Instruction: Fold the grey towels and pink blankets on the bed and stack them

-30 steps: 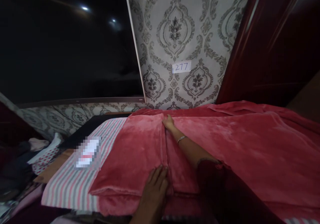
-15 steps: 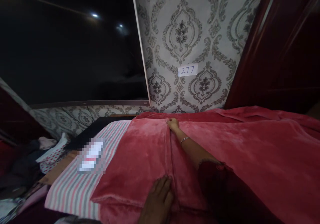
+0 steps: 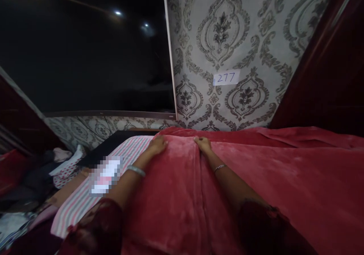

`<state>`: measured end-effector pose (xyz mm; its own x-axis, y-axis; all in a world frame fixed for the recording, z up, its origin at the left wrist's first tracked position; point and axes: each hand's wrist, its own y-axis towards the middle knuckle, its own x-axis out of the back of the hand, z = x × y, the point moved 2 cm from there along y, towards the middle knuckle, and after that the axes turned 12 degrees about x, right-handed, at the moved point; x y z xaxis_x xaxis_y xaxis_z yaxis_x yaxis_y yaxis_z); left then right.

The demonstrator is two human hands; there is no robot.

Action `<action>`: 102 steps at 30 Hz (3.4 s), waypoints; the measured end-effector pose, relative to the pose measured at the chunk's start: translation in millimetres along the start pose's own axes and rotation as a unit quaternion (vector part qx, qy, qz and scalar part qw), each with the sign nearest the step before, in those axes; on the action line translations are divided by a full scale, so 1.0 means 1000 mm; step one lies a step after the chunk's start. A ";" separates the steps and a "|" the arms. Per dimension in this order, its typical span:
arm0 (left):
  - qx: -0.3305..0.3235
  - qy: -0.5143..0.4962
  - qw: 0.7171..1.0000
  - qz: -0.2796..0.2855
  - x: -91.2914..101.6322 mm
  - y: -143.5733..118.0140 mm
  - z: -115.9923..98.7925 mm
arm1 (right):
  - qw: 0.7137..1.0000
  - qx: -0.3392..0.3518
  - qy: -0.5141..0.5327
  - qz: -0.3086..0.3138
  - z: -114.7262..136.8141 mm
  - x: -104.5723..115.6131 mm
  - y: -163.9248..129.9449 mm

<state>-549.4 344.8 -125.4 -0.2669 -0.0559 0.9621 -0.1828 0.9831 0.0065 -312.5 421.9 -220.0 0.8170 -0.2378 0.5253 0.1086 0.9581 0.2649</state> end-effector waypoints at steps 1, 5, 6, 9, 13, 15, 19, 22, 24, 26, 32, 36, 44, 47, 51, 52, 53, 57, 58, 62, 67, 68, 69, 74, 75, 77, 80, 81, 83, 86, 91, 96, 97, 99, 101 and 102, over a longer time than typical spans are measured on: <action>0.032 0.016 0.999 -0.004 -0.009 0.015 0.006 | 1.000 0.002 0.000 -0.003 -0.001 0.000 0.000; 0.076 0.059 0.995 0.003 -0.050 0.034 0.023 | 1.000 -0.001 0.000 -0.017 -0.012 -0.001 -0.004; 0.074 0.076 0.994 -0.002 -0.057 0.033 0.026 | 1.000 -0.004 0.002 -0.020 -0.015 0.000 -0.004; 0.064 0.130 0.989 -0.015 -0.069 0.030 0.030 | 0.999 -0.016 0.014 -0.025 -0.022 0.000 -0.005; 0.057 0.141 0.988 -0.015 -0.067 0.031 0.029 | 0.999 -0.025 0.037 -0.026 -0.024 0.001 -0.006; 0.057 0.138 0.989 -0.016 -0.063 0.030 0.027 | 0.998 -0.027 0.049 -0.027 -0.021 0.002 -0.007; 0.060 0.128 0.990 -0.009 -0.061 0.027 0.024 | 0.996 -0.040 0.067 -0.041 -0.012 0.008 -0.011; 0.057 0.125 0.990 -0.010 -0.060 0.026 0.024 | 0.994 -0.061 0.079 -0.049 -0.003 0.014 -0.014; 0.057 0.127 0.990 -0.010 -0.060 0.026 0.024 | 0.992 -0.075 0.093 -0.038 0.003 0.018 -0.020; 0.057 0.129 0.990 -0.010 -0.060 0.027 0.024 | 0.990 -0.089 0.113 -0.011 0.007 0.023 -0.032; 0.029 0.124 0.991 -0.032 -0.060 0.025 0.023 | 0.979 -0.113 0.160 0.061 0.015 0.038 -0.083; 0.016 0.136 0.989 -0.054 -0.055 0.020 0.019 | 0.979 -0.112 0.156 0.060 0.022 0.044 -0.097; -0.011 0.154 0.988 0.016 -0.039 0.000 0.005 | 0.996 0.006 0.055 0.065 0.030 0.033 -0.092; 0.011 0.137 0.990 0.014 -0.047 -0.011 0.009 | 0.997 0.028 0.030 0.065 0.022 0.026 -0.099; 0.017 0.132 0.991 -0.015 -0.059 -0.017 0.013 | 0.998 0.022 0.027 0.054 0.015 0.023 -0.107; 0.016 0.132 0.991 -0.015 -0.060 -0.017 0.014 | 0.998 0.018 0.027 0.051 0.015 0.024 -0.107; 0.016 0.131 0.991 -0.011 -0.060 -0.016 0.014 | 0.998 0.013 0.028 0.049 0.016 0.025 -0.107; 0.022 0.120 0.992 0.042 -0.049 -0.013 0.015 | 0.998 -0.007 0.035 0.045 0.021 0.034 -0.107; 0.019 0.114 0.991 0.060 -0.045 -0.015 0.017 | 0.998 -0.010 0.039 0.046 0.023 0.036 -0.109; -0.017 0.108 0.990 0.088 -0.034 -0.038 0.023 | 0.995 0.032 0.073 0.061 0.028 0.038 -0.134; -0.016 0.145 0.987 0.073 -0.044 -0.076 0.034 | 0.991 0.089 0.054 0.084 0.028 0.029 -0.166; -0.016 0.148 0.987 0.062 -0.048 -0.081 0.035 | 0.991 0.095 0.050 0.085 0.027 0.027 -0.169; -0.020 0.151 0.987 0.047 -0.051 -0.085 0.035 | 0.990 0.098 0.050 0.084 0.025 0.026 -0.170; -0.048 0.167 0.985 -0.005 -0.060 -0.093 0.036 | 0.990 0.085 0.090 0.060 0.019 0.033 -0.171; -0.048 0.167 0.985 -0.006 -0.060 -0.092 0.037 | 0.991 0.076 0.097 0.059 0.019 0.036 -0.174; -0.048 0.166 0.985 -0.004 -0.060 -0.090 0.037 | 0.990 0.064 0.110 0.066 0.021 0.042 -0.184; -0.047 0.165 0.985 0.003 -0.060 -0.087 0.038 | 0.986 0.081 0.111 0.098 0.027 0.048 -0.204; -0.048 0.165 0.985 0.002 -0.060 -0.087 0.038 | 0.985 0.086 0.099 0.113 0.029 0.049 -0.211; -0.050 0.167 0.985 -0.001 -0.059 -0.089 0.038 | 0.984 0.086 0.067 0.138 0.032 0.050 -0.222; -0.044 0.174 0.984 0.004 -0.056 -0.090 0.038 | 0.983 0.096 0.055 0.144 0.034 0.054 -0.230; 0.014 0.159 0.986 0.050 -0.042 -0.081 0.026 | 0.975 0.167 0.020 0.145 0.033 0.082 -0.233; -0.027 0.143 0.989 0.025 -0.040 -0.065 -0.040 | 0.963 0.220 -0.127 0.092 0.013 0.132 -0.232; -0.053 0.142 0.988 0.022 -0.045 -0.063 -0.057 | 0.960 0.223 -0.151 0.080 0.005 0.142 -0.232; -0.098 0.139 0.985 0.017 -0.059 -0.062 -0.088 | 0.956 0.221 -0.187 0.049 -0.014 0.162 -0.232; -0.128 0.145 0.981 0.006 -0.076 -0.066 -0.110 | 0.953 0.215 -0.211 0.028 -0.038 0.182 -0.232; -0.139 0.148 0.979 -0.006 -0.083 -0.067 -0.117 | 0.953 0.212 -0.218 0.020 -0.051 0.194 -0.232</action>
<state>-404.7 303.7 -173.6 0.0271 -0.0560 0.9981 0.0906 0.9945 0.0533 -150.3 161.6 -220.9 0.4932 -0.3336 0.8034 -0.2318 0.8398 0.4910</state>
